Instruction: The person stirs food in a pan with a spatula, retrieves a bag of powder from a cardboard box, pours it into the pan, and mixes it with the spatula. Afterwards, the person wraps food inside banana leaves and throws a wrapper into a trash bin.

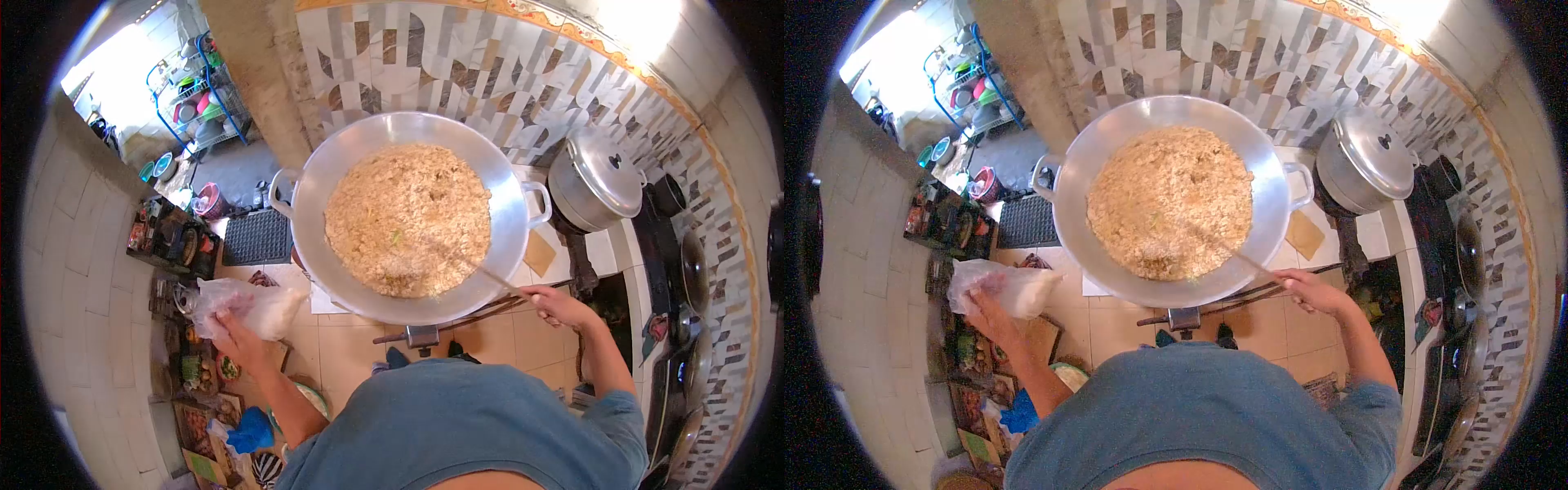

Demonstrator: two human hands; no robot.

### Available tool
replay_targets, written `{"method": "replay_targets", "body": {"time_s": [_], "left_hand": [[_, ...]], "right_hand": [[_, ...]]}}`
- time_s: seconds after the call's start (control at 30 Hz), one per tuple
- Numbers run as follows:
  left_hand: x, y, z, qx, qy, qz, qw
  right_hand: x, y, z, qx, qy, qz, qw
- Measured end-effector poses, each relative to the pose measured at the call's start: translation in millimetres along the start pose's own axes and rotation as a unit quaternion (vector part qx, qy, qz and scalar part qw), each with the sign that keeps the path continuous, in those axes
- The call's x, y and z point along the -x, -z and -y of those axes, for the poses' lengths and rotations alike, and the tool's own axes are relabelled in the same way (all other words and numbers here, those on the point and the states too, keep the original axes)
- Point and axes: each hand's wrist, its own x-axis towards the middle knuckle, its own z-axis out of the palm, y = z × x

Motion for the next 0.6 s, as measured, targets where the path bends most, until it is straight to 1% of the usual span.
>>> {"method": "replay_targets", "body": {"time_s": [0.07,0.13,0.2,0.27,0.33,0.43,0.47,0.5,0.53,0.57,0.6], "left_hand": [[3,2,5,-0.026,-0.026,-0.032,0.999],[3,4,4,-0.046,-0.036,-0.028,0.998],[4,4,-1,-0.045,-0.039,-0.009,0.998],[6,5,-6,-0.025,-0.038,0.022,0.999],[5,4,-5,-0.03,-0.06,0.004,0.998],[5,1,-6,-0.001,-0.066,0.001,0.998],[5,0,-6,0.017,-0.062,0.002,0.998],[3,2,3,-0.04,-0.09,-0.012,0.995],[0,9,21,-0.097,-0.115,-0.027,0.988],[0,18,36,-0.204,-0.17,-0.038,0.963],[-1,28,51,-0.306,-0.223,-0.061,0.924]], "right_hand": [[1,4,-6,-0.077,-0.007,-0.055,0.995],[-18,6,-21,-0.15,-0.015,-0.106,0.983],[-55,-12,-19,-0.185,-0.023,-0.097,0.978],[-111,-37,-30,-0.163,-0.032,-0.083,0.983],[-142,-62,-15,-0.14,-0.016,-0.028,0.99],[-140,-78,6,0.029,0.013,0.021,0.999],[-139,-76,-7,0.108,0.123,0.005,0.986],[-137,-70,-29,0.187,0.229,-0.01,0.955],[-133,-60,-43,0.265,0.331,-0.022,0.905],[-104,-50,-26,0.284,0.262,-0.004,0.922],[-64,-40,3,0.302,0.193,0.016,0.933]]}}
